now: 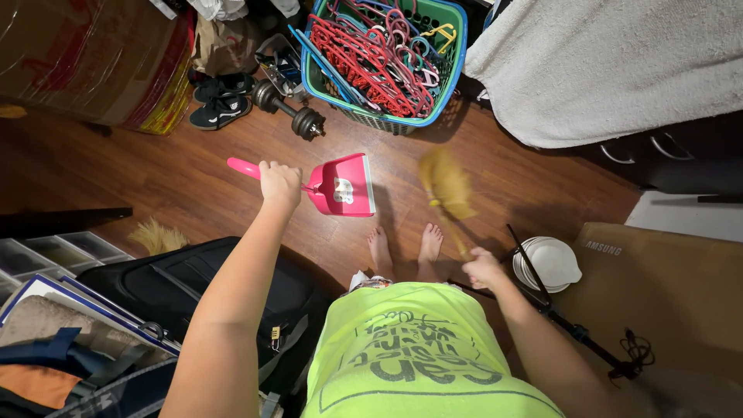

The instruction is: The person sweeps the floor using a small broom and a dustpan, collecting debris into the pan.

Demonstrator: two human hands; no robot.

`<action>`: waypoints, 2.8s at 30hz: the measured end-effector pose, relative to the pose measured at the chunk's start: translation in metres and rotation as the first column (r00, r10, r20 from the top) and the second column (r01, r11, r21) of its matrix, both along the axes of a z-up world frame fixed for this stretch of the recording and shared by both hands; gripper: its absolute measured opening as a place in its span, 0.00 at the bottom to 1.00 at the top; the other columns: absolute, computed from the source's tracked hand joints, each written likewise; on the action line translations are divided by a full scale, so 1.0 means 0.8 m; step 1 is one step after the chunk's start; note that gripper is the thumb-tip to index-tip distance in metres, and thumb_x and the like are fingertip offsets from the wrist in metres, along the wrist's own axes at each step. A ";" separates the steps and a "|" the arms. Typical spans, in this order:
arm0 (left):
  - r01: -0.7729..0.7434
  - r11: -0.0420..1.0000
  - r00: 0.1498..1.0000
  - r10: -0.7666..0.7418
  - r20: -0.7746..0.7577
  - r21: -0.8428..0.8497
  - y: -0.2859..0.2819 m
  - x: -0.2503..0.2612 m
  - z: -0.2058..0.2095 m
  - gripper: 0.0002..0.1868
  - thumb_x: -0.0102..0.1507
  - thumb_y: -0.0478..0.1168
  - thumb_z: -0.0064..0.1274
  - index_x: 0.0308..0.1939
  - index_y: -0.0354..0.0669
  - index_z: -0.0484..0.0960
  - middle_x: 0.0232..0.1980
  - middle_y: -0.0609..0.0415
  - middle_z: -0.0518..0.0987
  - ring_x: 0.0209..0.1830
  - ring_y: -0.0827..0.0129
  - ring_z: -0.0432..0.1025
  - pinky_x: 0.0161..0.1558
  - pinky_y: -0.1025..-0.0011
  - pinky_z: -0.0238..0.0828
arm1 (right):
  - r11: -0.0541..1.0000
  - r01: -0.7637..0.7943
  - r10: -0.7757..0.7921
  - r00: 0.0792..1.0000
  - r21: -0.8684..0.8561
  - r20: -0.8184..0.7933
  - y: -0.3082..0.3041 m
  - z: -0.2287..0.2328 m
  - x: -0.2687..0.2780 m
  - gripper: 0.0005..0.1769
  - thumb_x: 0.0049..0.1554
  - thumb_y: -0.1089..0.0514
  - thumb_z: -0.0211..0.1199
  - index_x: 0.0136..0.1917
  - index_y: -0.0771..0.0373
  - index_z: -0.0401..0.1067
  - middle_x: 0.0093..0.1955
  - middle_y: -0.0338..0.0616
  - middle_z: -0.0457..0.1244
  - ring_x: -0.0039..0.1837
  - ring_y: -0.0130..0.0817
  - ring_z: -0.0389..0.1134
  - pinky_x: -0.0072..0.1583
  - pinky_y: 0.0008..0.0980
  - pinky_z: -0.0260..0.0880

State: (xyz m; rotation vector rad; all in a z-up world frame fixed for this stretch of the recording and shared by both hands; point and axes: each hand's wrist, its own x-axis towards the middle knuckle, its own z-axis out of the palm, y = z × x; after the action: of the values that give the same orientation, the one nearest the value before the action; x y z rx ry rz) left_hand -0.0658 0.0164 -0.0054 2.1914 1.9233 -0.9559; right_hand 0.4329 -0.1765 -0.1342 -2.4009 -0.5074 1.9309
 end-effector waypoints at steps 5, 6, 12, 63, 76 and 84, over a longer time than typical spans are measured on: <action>0.001 1.000 1.000 0.000 -0.018 0.019 0.003 0.003 -0.009 0.10 0.65 0.40 0.51 0.45 0.58 0.86 0.43 0.59 0.85 0.51 0.63 0.75 0.55 0.60 0.57 | 0.973 -0.232 0.231 0.973 -0.014 -0.027 0.014 0.025 -0.070 0.39 0.52 0.70 0.61 0.75 0.53 0.60 0.26 0.42 0.58 0.25 0.31 0.58 0.29 0.36 0.59; 0.001 1.000 1.000 -0.001 -0.021 0.025 0.004 0.005 -0.010 0.10 0.65 0.41 0.50 0.45 0.58 0.86 0.44 0.59 0.85 0.51 0.63 0.75 0.55 0.60 0.56 | 0.965 -0.261 0.261 0.964 0.000 -0.061 0.018 0.032 -0.080 0.37 0.52 0.70 0.61 0.74 0.55 0.62 0.26 0.41 0.58 0.25 0.31 0.58 0.28 0.35 0.59; -0.005 0.999 0.999 0.007 -0.036 0.034 0.009 0.021 -0.008 0.11 0.66 0.41 0.49 0.46 0.57 0.86 0.45 0.59 0.85 0.52 0.63 0.75 0.54 0.60 0.57 | 0.946 -0.320 0.323 0.927 0.045 -0.189 0.035 0.067 -0.094 0.37 0.53 0.70 0.60 0.74 0.53 0.61 0.25 0.37 0.54 0.24 0.28 0.54 0.27 0.33 0.54; -0.049 0.997 0.997 0.053 -0.064 0.054 0.003 0.094 0.010 0.10 0.65 0.44 0.51 0.45 0.57 0.87 0.45 0.60 0.85 0.54 0.63 0.73 0.57 0.61 0.55 | 0.960 -0.256 0.275 0.934 0.111 -0.228 0.041 0.124 0.022 0.36 0.52 0.68 0.65 0.73 0.55 0.64 0.22 0.36 0.51 0.22 0.28 0.49 0.27 0.33 0.47; -0.054 0.995 0.997 0.058 -0.050 0.082 -0.001 0.106 0.013 0.09 0.65 0.44 0.51 0.43 0.56 0.87 0.44 0.59 0.85 0.54 0.63 0.72 0.57 0.62 0.54 | 0.991 -0.105 0.087 0.975 0.080 0.203 0.037 0.136 0.233 0.35 0.52 0.70 0.65 0.73 0.63 0.64 0.25 0.45 0.56 0.25 0.33 0.55 0.28 0.35 0.54; -0.061 0.996 0.996 0.065 -0.057 0.067 -0.002 0.108 0.011 0.10 0.66 0.43 0.49 0.42 0.57 0.88 0.42 0.59 0.85 0.53 0.64 0.73 0.56 0.62 0.54 | 0.977 0.105 -0.140 0.972 0.187 0.186 0.052 0.061 0.202 0.21 0.52 0.69 0.63 0.60 0.70 0.69 0.29 0.46 0.59 0.27 0.32 0.58 0.28 0.35 0.61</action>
State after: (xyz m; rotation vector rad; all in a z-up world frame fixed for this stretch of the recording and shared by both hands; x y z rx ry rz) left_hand 0.0207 0.0148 0.0037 2.1455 2.0643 -0.9725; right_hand 0.5948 -0.1345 -0.0851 -2.4587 -0.4984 1.5378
